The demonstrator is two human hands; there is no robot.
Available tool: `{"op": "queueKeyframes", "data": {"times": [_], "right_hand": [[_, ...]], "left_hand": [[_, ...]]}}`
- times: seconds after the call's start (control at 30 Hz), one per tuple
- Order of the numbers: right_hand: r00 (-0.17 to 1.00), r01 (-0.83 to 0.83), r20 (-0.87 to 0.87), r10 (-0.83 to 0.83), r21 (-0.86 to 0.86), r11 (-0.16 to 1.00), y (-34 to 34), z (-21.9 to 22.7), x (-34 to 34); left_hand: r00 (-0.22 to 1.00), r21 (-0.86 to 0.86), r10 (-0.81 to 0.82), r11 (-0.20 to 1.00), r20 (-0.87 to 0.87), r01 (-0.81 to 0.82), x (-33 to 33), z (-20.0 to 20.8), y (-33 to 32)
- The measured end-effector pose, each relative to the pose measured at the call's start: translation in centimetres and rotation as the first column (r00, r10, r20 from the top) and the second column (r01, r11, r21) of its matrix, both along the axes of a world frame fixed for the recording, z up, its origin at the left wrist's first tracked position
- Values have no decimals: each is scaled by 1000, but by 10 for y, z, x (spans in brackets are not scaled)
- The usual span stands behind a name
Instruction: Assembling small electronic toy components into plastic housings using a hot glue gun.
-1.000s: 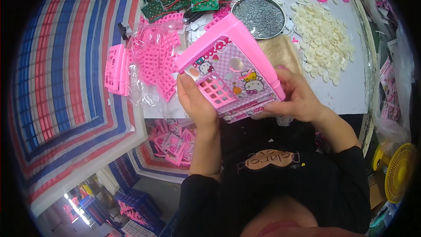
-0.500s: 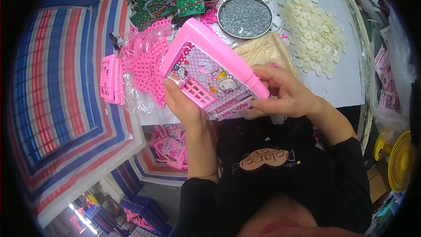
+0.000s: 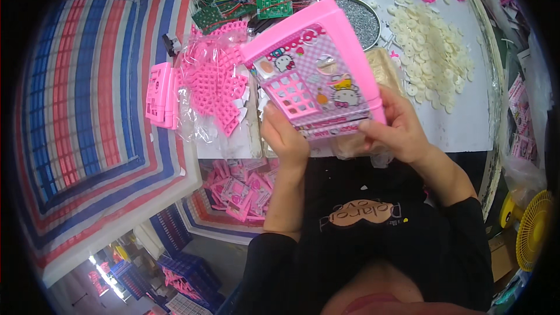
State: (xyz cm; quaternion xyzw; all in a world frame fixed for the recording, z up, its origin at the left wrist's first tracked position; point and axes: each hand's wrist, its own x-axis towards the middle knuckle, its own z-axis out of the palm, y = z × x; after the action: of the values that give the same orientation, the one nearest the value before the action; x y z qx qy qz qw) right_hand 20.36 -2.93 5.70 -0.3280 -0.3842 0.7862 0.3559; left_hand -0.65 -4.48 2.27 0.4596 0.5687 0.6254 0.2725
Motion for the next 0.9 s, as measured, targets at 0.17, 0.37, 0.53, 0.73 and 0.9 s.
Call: {"op": "queueKeyframes", "data": {"times": [0.17, 0.37, 0.53, 0.73, 0.9], "right_hand": [[999, 44, -35, -41, 72, 996, 2, -7, 20], [985, -170, 18, 170, 5, 985, 24, 10, 29], [980, -175, 122, 160, 127, 976, 53, 5, 42], [792, -185, 503, -346, 738, 649, 78, -8, 60], [806, -454, 584, -95, 713, 535, 77, -20, 95]], "left_hand": [[892, -100, -259, 944, 369, 316, -23, 11, 15], [619, 174, -487, 850, 616, 496, -38, 42, 45], [692, 66, -497, 834, 523, 548, -40, 61, 48], [809, 138, -558, 800, -186, 584, -36, 67, 51], [360, -50, -527, 612, -770, 789, -35, 50, 34]]}}
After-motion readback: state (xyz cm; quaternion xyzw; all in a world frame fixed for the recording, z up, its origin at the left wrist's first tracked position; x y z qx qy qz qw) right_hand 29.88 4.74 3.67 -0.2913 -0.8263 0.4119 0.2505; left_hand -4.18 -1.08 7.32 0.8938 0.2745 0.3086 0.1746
